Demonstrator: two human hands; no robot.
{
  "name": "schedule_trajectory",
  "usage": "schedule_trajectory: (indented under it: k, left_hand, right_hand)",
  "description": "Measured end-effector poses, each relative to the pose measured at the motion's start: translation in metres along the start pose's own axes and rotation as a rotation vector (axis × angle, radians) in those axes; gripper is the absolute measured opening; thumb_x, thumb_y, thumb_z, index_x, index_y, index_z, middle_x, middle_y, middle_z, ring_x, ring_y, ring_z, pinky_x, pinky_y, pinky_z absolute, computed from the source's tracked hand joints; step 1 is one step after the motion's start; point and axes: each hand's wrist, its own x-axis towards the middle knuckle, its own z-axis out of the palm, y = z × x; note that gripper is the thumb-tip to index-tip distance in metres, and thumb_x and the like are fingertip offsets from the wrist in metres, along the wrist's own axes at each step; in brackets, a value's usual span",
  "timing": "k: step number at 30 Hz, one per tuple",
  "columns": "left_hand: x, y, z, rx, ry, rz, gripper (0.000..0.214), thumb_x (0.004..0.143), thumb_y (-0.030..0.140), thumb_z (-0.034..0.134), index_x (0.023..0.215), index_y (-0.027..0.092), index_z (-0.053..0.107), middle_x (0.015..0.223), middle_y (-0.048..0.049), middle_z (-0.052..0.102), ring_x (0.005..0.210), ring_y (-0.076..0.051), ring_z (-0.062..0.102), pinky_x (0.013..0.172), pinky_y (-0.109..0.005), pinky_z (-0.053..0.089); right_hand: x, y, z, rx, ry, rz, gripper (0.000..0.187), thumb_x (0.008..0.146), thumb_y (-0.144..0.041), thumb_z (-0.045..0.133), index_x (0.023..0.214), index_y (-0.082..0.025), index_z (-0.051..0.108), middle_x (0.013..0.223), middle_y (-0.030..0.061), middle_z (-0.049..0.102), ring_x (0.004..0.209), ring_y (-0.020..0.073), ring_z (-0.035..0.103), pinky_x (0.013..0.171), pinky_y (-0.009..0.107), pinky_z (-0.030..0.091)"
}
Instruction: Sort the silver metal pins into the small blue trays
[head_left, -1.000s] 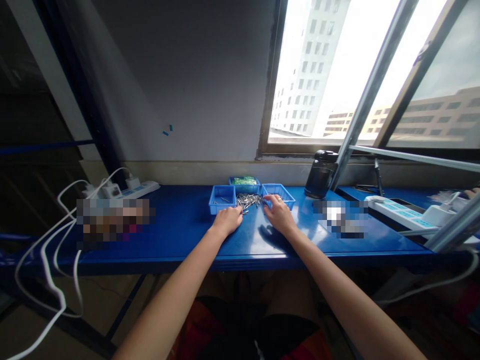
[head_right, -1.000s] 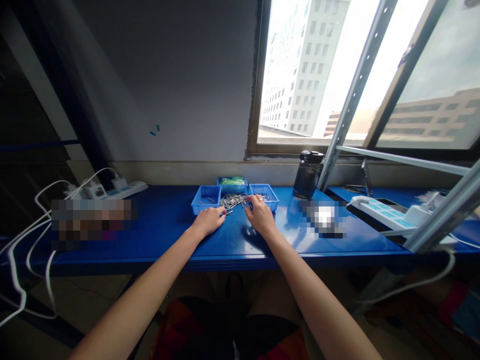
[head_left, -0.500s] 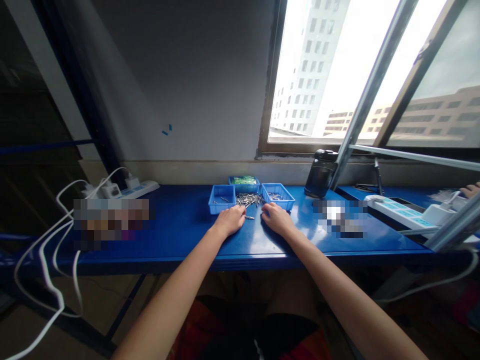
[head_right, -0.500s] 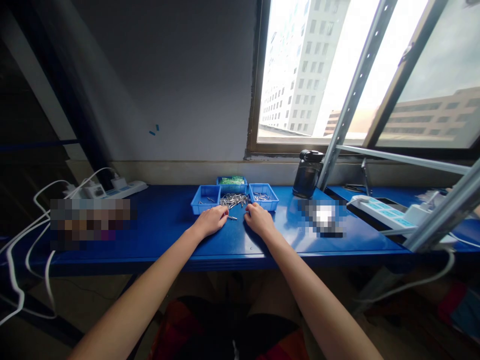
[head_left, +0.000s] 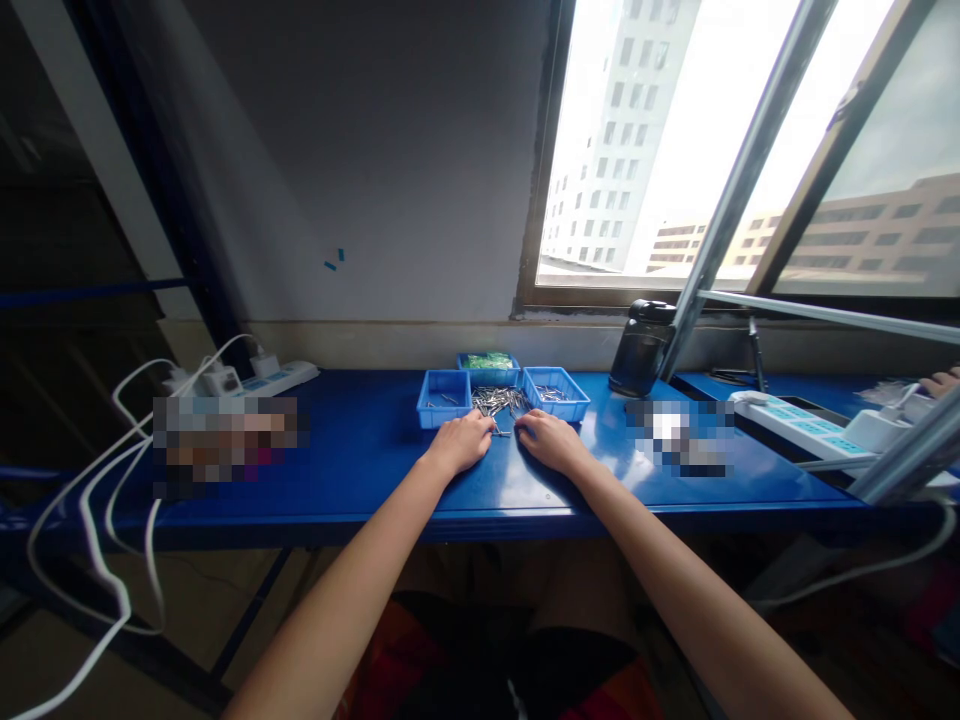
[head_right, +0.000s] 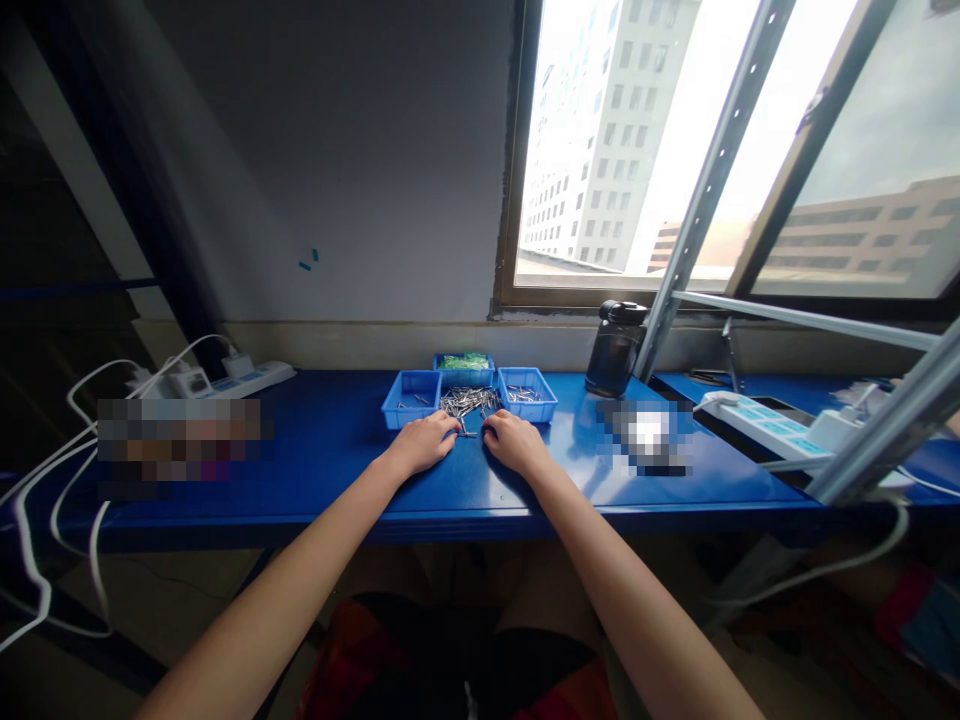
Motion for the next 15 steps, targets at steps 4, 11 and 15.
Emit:
schedule_trajectory:
  k: [4, 11, 15]
  left_hand:
    - [0.0006, -0.0005, 0.0016, -0.001, 0.004, 0.022, 0.031, 0.084, 0.028, 0.035, 0.107, 0.026, 0.056, 0.108, -0.0048, 0.056, 0.093, -0.02, 0.056, 0.079, -0.03, 0.043]
    - [-0.0006, 0.0011, -0.0003, -0.049, -0.013, 0.022, 0.033, 0.084, 0.027, 0.035, 0.111, 0.027, 0.055, 0.113, -0.002, 0.057, 0.1, -0.019, 0.053, 0.085, -0.029, 0.041]
    - [-0.0003, 0.0004, 0.0006, -0.048, -0.006, 0.018, 0.034, 0.084, 0.027, 0.035, 0.112, 0.027, 0.055, 0.113, -0.0022, 0.058, 0.101, -0.019, 0.053, 0.085, -0.029, 0.041]
  right_hand:
    - [-0.0005, -0.0012, -0.0017, 0.043, 0.008, -0.066, 0.025, 0.082, -0.029, 0.042, 0.099, -0.025, 0.06, 0.104, 0.0029, 0.058, 0.087, 0.0167, 0.058, 0.072, 0.024, 0.041]
    - [0.0, -0.0034, -0.0008, 0.12, 0.018, -0.151, 0.025, 0.082, -0.026, 0.045, 0.101, -0.024, 0.06, 0.106, 0.0036, 0.057, 0.09, 0.0143, 0.057, 0.081, 0.023, 0.041]
    - [0.0003, -0.0034, 0.0001, 0.143, 0.0, -0.201, 0.025, 0.081, -0.025, 0.044, 0.1, -0.024, 0.06, 0.107, 0.0025, 0.058, 0.093, 0.0146, 0.056, 0.082, 0.024, 0.041]
